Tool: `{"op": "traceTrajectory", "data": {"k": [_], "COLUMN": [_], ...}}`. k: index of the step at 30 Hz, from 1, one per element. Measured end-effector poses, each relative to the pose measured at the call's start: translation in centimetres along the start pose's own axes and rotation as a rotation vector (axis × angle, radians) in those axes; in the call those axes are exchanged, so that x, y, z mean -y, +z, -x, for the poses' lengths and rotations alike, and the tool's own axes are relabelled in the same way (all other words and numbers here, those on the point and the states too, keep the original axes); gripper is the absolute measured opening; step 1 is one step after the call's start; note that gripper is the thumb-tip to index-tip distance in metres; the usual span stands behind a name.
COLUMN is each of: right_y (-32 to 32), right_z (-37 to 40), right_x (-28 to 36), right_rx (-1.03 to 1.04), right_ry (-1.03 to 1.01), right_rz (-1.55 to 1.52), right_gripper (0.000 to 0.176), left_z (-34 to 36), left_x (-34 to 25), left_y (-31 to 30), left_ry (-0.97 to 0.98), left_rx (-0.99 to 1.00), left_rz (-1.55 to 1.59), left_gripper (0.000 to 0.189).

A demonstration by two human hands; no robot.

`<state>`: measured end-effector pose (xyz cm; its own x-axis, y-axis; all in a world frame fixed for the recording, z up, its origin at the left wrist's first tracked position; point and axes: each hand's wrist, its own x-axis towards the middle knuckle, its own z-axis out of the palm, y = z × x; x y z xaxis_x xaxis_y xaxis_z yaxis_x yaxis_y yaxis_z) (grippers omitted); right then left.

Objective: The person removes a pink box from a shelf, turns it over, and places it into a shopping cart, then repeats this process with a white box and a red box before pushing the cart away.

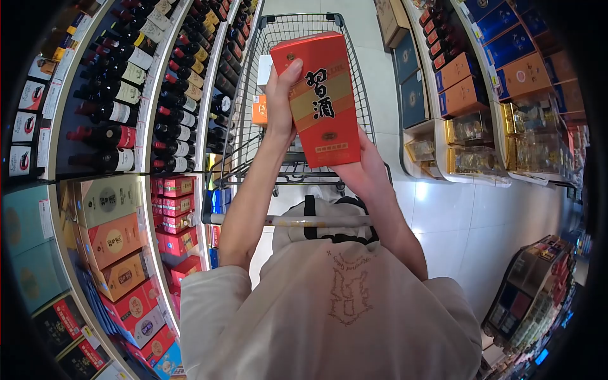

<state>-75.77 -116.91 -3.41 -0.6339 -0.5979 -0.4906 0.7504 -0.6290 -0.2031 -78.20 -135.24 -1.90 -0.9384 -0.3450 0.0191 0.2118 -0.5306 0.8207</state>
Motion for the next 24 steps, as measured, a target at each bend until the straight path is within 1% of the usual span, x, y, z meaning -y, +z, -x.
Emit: {"op": "traceTrajectory", "data": {"k": [3,5,6,8,9,11,12,14,15,17,18,20,21,22,23,24], "right_y": [0.6,-0.3,-0.2,0.2,0.0,-0.7,-0.7,-0.8,-1.0,-2.0,-2.1,-2.5,-2.7,-2.9,-3.1,-3.1], "right_z": [0.6,0.3,0.4,0.6,0.5,0.3,0.3,0.3,0.0,-0.7,-0.8,-0.5,-0.5,-0.5,-0.5,-0.5], "right_x": [-0.3,-0.8,-1.0,-1.6,-1.8,-2.0,-1.9,-1.7,-1.7,-2.0,-2.0,-1.8,-1.6,-1.3,-1.0,-0.6], "right_rx": [-0.032,0.098,0.097,0.137,0.137,0.284,0.286,0.382,0.386,0.354,0.359,0.391,0.397,0.384,0.370,0.372], "right_ry": [0.026,0.099,0.101,0.137,0.141,0.141,0.141,0.180,0.178,0.187,0.193,0.180,0.183,0.184,0.185,0.185], "right_rz": [0.070,-0.012,-0.012,-0.070,-0.068,-0.084,-0.084,-0.126,-0.124,-0.251,-0.248,-0.247,-0.245,-0.154,-0.064,-0.062], "right_gripper": [0.049,0.052,0.052,0.058,0.058,0.063,0.063,0.064,0.064,0.061,0.061,0.061,0.061,0.061,0.060,0.060], "left_z": [0.5,0.9,1.2,1.8,2.1,2.6,2.8,3.4,3.6,4.1,4.3,4.8,5.0,5.1,5.3,5.4], "left_x": [-0.4,-0.9,-1.0,-1.3,-1.3,-1.3,-1.5,-1.8,-1.8,-1.7,-1.9,-2.5,-2.8,-2.9,-2.9,-3.1], "left_y": [-0.2,0.0,0.2,0.6,0.5,0.3,0.5,0.8,0.8,0.6,0.5,0.5,0.2,-0.2,-0.8,-1.2], "left_ry": [-0.028,0.030,0.030,0.134,0.136,0.133,0.135,0.170,0.175,0.206,0.213,0.185,0.176,0.181,0.228,0.274], "left_rx": [0.013,0.020,0.018,0.029,0.025,0.024,0.024,0.045,0.048,0.106,0.103,0.133,0.140,0.141,0.199,0.256], "left_rz": [0.092,0.032,0.032,-0.017,-0.017,-0.019,-0.019,-0.084,-0.085,-0.146,-0.149,-0.266,-0.340,-0.342,-0.303,-0.263], "left_gripper": [0.046,0.049,0.049,0.053,0.053,0.060,0.060,0.076,0.076,0.098,0.098,0.111,0.124,0.124,0.133,0.141]}}
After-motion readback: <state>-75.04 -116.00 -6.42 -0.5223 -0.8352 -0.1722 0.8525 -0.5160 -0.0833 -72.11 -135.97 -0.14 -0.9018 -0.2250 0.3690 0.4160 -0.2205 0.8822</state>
